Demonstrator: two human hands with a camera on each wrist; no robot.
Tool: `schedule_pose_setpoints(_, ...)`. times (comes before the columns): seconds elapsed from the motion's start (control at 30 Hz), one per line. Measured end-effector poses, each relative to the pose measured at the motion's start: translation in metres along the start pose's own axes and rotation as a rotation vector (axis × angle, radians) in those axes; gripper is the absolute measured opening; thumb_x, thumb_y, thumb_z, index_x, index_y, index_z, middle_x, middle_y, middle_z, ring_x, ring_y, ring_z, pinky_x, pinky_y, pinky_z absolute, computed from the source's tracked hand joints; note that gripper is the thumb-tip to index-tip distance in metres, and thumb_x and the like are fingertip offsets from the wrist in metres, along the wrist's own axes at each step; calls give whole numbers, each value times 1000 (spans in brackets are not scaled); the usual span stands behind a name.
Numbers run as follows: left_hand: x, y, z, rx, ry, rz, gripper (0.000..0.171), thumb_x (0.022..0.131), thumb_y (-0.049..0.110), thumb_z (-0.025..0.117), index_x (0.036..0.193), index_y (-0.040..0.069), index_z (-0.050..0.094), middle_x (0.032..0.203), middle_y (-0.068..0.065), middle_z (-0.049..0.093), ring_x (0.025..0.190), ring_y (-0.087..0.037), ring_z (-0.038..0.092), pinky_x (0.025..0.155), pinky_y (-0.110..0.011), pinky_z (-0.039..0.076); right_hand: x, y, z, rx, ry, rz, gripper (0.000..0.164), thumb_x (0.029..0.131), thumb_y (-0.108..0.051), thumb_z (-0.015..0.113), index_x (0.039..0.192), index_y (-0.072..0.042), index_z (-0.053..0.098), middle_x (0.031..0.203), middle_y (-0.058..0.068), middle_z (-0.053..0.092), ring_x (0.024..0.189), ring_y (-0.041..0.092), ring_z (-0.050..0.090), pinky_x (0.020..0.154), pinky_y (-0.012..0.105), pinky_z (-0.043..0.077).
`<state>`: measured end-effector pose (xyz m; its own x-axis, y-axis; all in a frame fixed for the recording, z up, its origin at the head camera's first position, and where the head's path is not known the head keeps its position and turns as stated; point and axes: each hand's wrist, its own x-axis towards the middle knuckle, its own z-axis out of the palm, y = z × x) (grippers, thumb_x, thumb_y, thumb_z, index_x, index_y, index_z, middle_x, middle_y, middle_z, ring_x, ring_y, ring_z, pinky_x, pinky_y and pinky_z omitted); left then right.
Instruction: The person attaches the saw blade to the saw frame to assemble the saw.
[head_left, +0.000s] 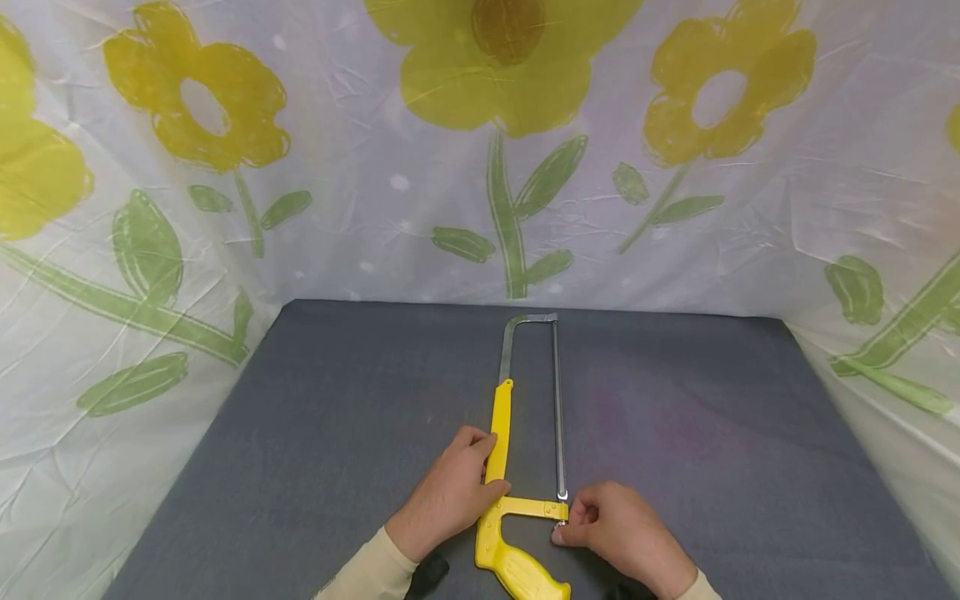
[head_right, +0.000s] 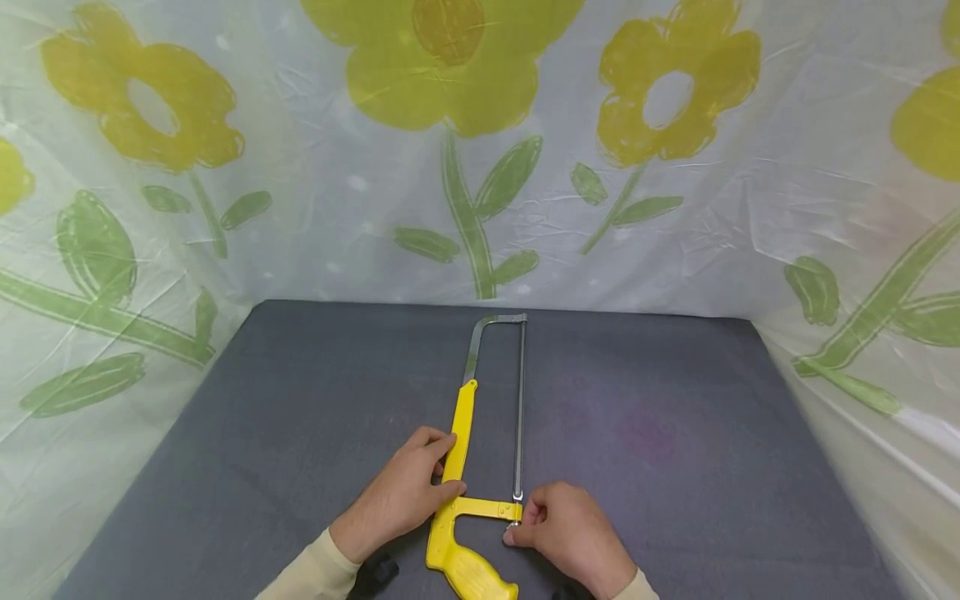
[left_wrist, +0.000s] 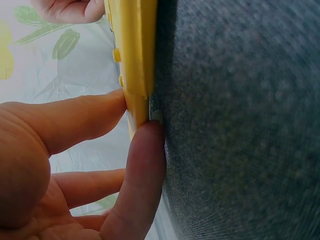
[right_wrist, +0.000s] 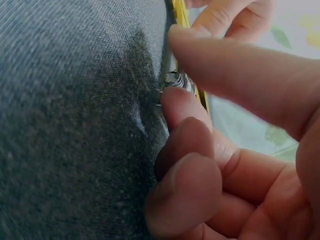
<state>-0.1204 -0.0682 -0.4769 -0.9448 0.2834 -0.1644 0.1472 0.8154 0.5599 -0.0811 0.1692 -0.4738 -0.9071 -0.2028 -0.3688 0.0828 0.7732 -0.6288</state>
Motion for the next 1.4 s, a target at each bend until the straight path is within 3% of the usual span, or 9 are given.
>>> schedule_pose_setpoints(0.4,0,-1,0,5,1,7,67,88,34,78,144,6,55,130,-3,51,88,-5,53,71,-23,48,2,-1,2,14,-3,33,42,74,-57,82,63,-22,63,56,-10,47,55,11,45,49,25,28)
schedule_pose_setpoints(1.4,-1,-2,-1,-13,-18,6,69,89,33,78,147,7,52,132,-3,50,90,-6,54,70,-22,49,1,1,3,-17,-6,-20,31,82,-44,77,65,-23,62,59,-8,51,54,12,45,48,26,29)
